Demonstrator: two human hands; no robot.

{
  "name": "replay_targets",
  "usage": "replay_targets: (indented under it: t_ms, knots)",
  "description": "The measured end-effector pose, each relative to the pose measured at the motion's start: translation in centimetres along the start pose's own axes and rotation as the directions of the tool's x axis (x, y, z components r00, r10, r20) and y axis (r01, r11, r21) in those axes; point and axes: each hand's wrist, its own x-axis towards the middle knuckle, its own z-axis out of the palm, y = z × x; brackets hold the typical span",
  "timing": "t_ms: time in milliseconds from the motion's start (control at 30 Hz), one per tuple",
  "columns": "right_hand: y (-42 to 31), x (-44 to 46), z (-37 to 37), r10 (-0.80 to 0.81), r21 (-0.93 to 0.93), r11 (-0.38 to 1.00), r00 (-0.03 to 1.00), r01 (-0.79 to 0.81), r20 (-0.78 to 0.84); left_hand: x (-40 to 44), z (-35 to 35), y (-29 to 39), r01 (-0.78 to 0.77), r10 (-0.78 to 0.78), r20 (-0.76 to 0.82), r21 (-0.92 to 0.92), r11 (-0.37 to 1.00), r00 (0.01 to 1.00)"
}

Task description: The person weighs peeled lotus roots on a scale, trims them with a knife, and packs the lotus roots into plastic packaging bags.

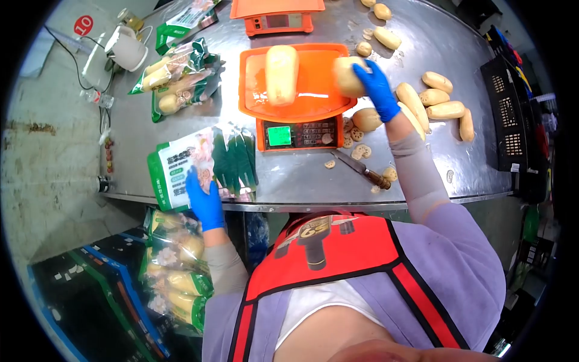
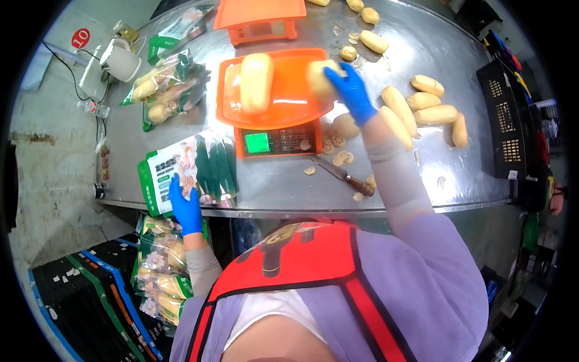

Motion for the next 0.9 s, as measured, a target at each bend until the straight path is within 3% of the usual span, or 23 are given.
replay_targets:
  t_ms: [33,67,167,233,300,333,400,433,467,500,533,567,600,633,667,700,733,767,833,900]
  knots:
    - [0.1,0.4,1.5,0.027,0.014,1.000,0.995,-0.028,0.098,0.1,0.3,3.4,0.140,-0.135,0.045,-0.149,0.979,0.990]
    - [-0.2,0.6,3.3,0.059,-0.006,0.998,0.991,-0.058,0.118,0.5,1.5,2.6,-0.041,0.048,0.042,-0.152,0.988,0.998]
    - [-0.2,1.0,5.7,0.064,-0.284,0.959,0.987,-0.020,0.147,-0.1,3.2,3.7,-0.049,0.071,0.068,-0.276,0.960,0.995]
    - [-0.7,1.1,5.9,0.041,-0.382,0.924,0.987,0.021,0.155,-0.4,3.2,4.5,0.113,0.001,0.250,-0.439,0.892,0.968]
    - [-2.7,0.9,5.3,0.066,-0.705,0.691,0.957,0.159,0.281,-0.6,3.3,2.8,0.123,-0.013,0.249,-0.432,0.894,0.968]
    - [-3.2,0.6,4.9,0.069,-0.707,0.689,0.957,0.158,0.280,-0.7,2.9,2.7,0.130,-0.023,0.248,-0.423,0.897,0.968]
    - [-3.8,0.2,3.6,-0.053,-0.725,0.638,0.954,0.260,0.295,-1.1,1.5,3.0,0.289,-0.206,0.273,-0.309,0.906,0.940]
    - [-2.1,0.7,2.7,-0.159,-0.659,0.695,0.955,0.289,0.251,-1.4,1.7,1.7,0.272,-0.201,0.213,-0.390,0.880,0.956]
    - [-3.5,-0.2,1.6,-0.025,-0.417,0.902,0.978,0.111,0.206,-1.5,1.5,0.8,0.274,-0.202,0.216,-0.388,0.880,0.955]
    - [-2.3,0.1,-0.9,-0.024,-0.054,0.998,0.944,0.044,0.329,-1.5,1.2,0.2,0.206,-0.170,0.130,-0.347,0.915,0.977]
    - [-3.7,0.0,-3.7,0.028,0.135,0.985,0.876,-0.105,0.481,-1.5,1.1,-0.2,0.141,-0.133,0.045,-0.299,0.944,0.990]
    - [-4.5,-1.2,-5.1,-0.022,0.341,0.927,0.883,-0.158,0.468,-1.4,0.3,1.4,0.208,-0.196,0.070,-0.299,0.931,0.978]
    - [-5.4,-2.1,-6.9,-0.013,0.578,0.762,0.885,-0.293,0.465,-1.5,0.4,1.5,0.214,-0.202,0.071,-0.296,0.931,0.977]
    - [-4.1,-2.1,-9.1,-0.097,0.640,0.710,0.860,-0.293,0.501,-1.5,0.4,1.5,0.247,-0.228,0.096,-0.296,0.923,0.969]
    - [-3.0,-2.1,-10.3,0.139,0.443,0.851,0.934,-0.283,0.330,-1.5,0.4,1.6,0.279,-0.255,0.119,-0.292,0.915,0.960]
    - [1.1,-2.0,-11.5,0.018,-0.041,0.999,0.996,-0.014,0.085,-1.7,1.4,1.0,0.217,-0.198,0.092,-0.311,0.925,0.976]
    - [4.4,-1.8,-12.1,-0.222,-0.561,0.815,0.973,0.145,-0.071,-1.6,1.9,1.7,0.114,-0.092,0.091,-0.280,0.953,0.992]
    - [2.9,-2.3,-11.4,-0.224,-0.558,0.817,0.972,0.145,-0.075,-1.4,2.6,2.6,0.059,-0.032,0.103,-0.267,0.962,0.994]
    - [0.3,-4.5,-9.4,-0.188,-0.134,0.978,0.961,0.163,-0.203,-1.4,3.9,3.6,0.007,0.026,0.128,-0.246,0.969,0.991]
    - [-0.1,-5.4,-7.4,-0.133,-0.048,0.991,0.983,0.128,-0.123,-1.2,5.7,3.5,-0.161,0.154,0.053,0.174,0.972,0.987]
